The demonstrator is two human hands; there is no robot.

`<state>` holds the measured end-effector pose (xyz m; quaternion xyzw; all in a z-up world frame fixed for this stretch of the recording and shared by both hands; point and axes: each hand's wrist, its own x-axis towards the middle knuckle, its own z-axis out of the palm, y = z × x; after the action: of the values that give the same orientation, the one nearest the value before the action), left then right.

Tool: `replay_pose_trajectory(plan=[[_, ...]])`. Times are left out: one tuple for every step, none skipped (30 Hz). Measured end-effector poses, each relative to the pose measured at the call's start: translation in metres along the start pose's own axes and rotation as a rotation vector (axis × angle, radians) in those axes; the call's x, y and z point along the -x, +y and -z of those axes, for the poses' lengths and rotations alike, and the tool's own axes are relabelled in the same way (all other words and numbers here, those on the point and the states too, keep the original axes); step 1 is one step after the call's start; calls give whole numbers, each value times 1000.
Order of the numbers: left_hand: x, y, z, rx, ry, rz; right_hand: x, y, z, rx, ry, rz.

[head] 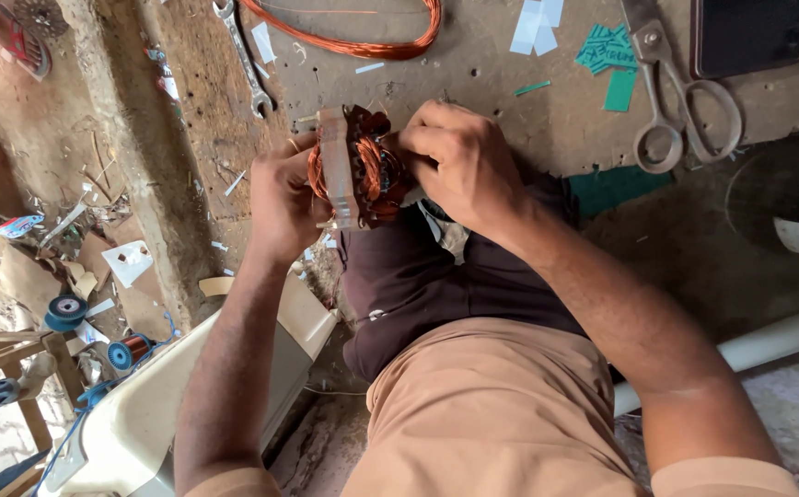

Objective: The recorder is inserting green insulation strips and winding copper coils into the slots of an electric motor stator core on a workshop table.

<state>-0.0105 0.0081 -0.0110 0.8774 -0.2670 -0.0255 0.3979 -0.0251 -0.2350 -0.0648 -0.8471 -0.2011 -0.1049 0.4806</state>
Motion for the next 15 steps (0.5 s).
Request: replay_pose_trajectory(plan=[[-1, 4, 1, -1, 0, 0, -3, -3, 3, 0, 1, 1], [-3, 8, 2, 11, -10, 32, -5, -5, 7, 0, -21, -11], [-4, 12, 3, 22, -21, 65, -8, -8, 11, 1, -42, -22], [-4, 11, 2, 21, -22, 64, -8, -7, 8, 1, -41, -22], [-3, 9, 2, 4, -25, 58, -8, -7, 6, -26, -21, -53], [-2, 8, 1, -12, -29, 55, -7, -7, 3, -54, -3, -87], [-3, 11, 0, -11, -30, 57, -7, -10, 5, -55, -4, -88], [-3, 14, -1, 10, -16, 77, -7, -12, 6, -48, 31, -83], [-4, 16, -1, 31, -1, 97, -7, -15, 7, -42, 67, -77], [-4, 17, -3, 31, -1, 97, -5, -16, 8, -42, 67, -77], [-5, 18, -4, 67, 3, 165, -3, -17, 9, -26, 70, -50], [-6, 18, -6, 103, 7, 231, -1, -17, 11, -8, 74, -24], [-6, 18, -7, 103, 6, 230, -2, -20, 13, -7, 74, -24], [-4, 18, -8, 314, 48, 342, -1, -24, 15, -5, 57, -9], [-2, 18, -9, 524, 91, 454, 0, -27, 16, -3, 40, 5]])
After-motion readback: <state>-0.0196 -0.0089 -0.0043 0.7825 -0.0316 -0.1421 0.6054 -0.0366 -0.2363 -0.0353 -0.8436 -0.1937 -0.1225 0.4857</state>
